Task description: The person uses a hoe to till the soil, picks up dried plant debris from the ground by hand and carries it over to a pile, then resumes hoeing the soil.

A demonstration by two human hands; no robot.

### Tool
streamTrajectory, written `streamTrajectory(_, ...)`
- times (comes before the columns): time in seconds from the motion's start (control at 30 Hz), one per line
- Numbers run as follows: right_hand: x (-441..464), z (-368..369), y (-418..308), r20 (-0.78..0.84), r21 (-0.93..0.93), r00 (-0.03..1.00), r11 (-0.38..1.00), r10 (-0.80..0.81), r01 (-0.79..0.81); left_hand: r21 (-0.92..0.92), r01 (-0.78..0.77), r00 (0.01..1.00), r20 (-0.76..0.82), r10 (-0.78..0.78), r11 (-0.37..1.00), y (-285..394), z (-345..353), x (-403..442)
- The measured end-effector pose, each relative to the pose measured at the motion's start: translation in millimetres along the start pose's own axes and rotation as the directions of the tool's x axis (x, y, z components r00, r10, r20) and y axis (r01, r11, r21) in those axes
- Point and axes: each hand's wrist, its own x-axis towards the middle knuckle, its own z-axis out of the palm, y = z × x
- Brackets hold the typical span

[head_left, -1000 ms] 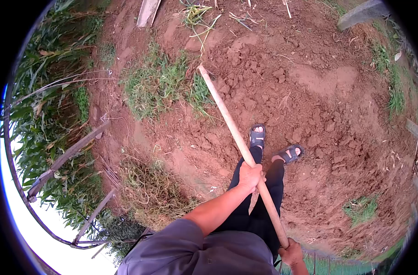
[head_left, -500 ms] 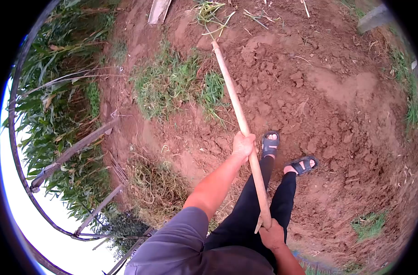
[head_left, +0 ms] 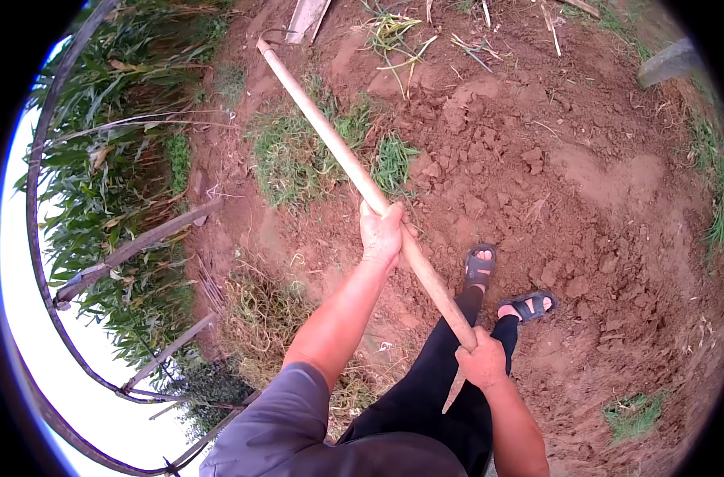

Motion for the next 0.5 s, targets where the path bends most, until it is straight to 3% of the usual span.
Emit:
streamTrajectory(0.1,54.6,2.8,-29.6,-0.031,0.051,0.999,0.998,-0.024,0.025,0.041,-0.027,1.000,0.002,0.027,0.999,1.9,11.3,71.8)
streamTrajectory(0.17,58.2,18.8,-39.3,-0.021,0.097,0.994,0.990,0.107,-0.105,0.115,0.095,0.993,0.061,-0.103,0.989,-36.0,17.4,98.9)
streamTrajectory(0.2,34.9,38.1,-42.0,0.049,0.055,0.968,0.967,0.246,-0.249,0.187,0.221,0.959,0.135,-0.247,0.957,-76.8,11.6,95.0)
streamTrajectory(0.23,8.7,58.3,-26.0,0.104,0.130,0.958,0.951,0.266,-0.279,0.337,0.218,0.958,0.105,-0.267,0.916,-100.8,9.6,64.2)
streamTrajectory(0.27,-4.1,68.1,-7.7,0.084,0.118,0.965,0.959,0.247,-0.256,0.201,0.199,0.963,0.140,-0.229,0.959,-125.2,-3.5,55.9)
streamTrajectory(0.33,-45.6,54.8,4.0,0.161,0.032,0.954,0.965,0.252,-0.260,0.128,0.317,0.932,0.145,-0.334,0.940,-124.7,-24.4,8.8)
streamTrajectory(0.5,-91.3,38.1,6.8,0.095,-0.136,0.959,0.958,0.267,-0.253,0.027,0.427,0.897,0.109,-0.428,0.904,-111.5,-33.3,-40.8)
